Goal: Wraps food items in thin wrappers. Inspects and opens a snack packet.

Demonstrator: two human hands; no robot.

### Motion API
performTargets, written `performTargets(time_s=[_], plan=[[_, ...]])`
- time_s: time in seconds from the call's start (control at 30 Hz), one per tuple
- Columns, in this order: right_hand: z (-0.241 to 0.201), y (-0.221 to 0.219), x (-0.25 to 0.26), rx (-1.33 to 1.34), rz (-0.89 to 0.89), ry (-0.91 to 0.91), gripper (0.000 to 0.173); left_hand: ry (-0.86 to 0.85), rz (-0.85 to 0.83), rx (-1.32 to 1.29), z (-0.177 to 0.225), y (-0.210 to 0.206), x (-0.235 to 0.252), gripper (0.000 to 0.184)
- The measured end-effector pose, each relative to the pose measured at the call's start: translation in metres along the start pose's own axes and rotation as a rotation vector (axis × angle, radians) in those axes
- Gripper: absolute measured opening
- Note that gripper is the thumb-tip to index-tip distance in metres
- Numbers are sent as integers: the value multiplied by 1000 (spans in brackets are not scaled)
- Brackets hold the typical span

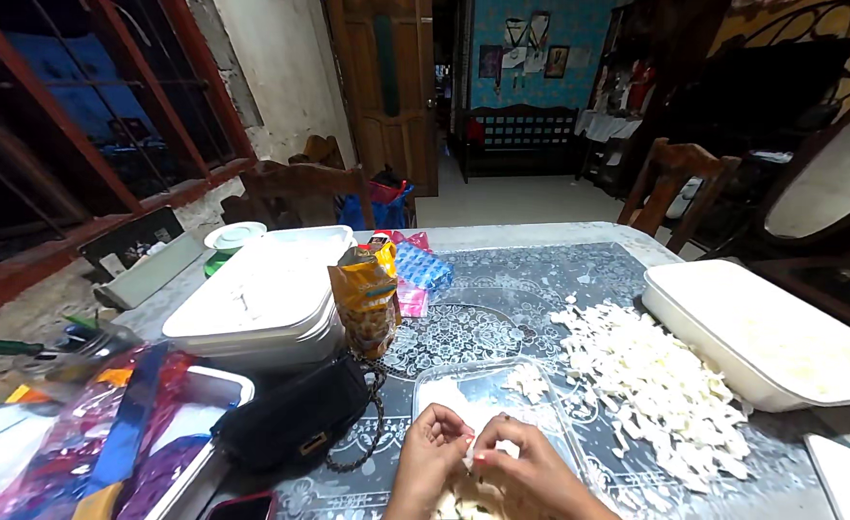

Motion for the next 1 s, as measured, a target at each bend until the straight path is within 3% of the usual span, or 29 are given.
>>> performTargets(time_s=[0.1,0.2,0.33,0.4,0.47,0.57,0.63,0.67,0.73,0.8,0.87,1.0], plan=[[7,9,3,77,163,-86,14,-14,-117,90,5,-4,-6,22],[4,13,3,-143,62,-87,18,-41,-75,61,7,1,-4,18],[-1,-11,-2,-551,-16,351,14,-58,32,181,8,4,-1,10],[0,-16,-4,-824,56,554,14,-136,67,439,6,3,-2,8],[-2,-5,-3,-1023,151,586,18,-282,36,738,1,-2,-6,21],[-5,35,5,-1273,305,391,12,-364,-54,1062,-11,-10,-9,35],[-3,65,9,-1309,285,152,3,-451,-15,1157,-16,-13,-9,30],[-3,76,9,-1238,196,-14,3,-498,17,1174,-17,-14,-9,26],[-5,88,10,-971,-156,-423,15,-568,75,1177,-19,-13,-9,18],[-2,85,10,-752,-511,-658,31,-597,101,1174,-19,-11,-9,15],[1,70,7,-632,-698,-724,42,-586,96,1162,-17,-9,-9,14],[-1,50,9,-598,-763,-672,31,-402,27,1054,-7,-3,-9,11]])
Point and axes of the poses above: each hand's wrist, its own x-axis towards the middle knuckle, its own y-axis out of the back of the hand, z = x × y, the point moved 3 cm from there along x, towards the middle knuckle, and after that the axes turned 11 degrees about y, right-handed, at the moved point
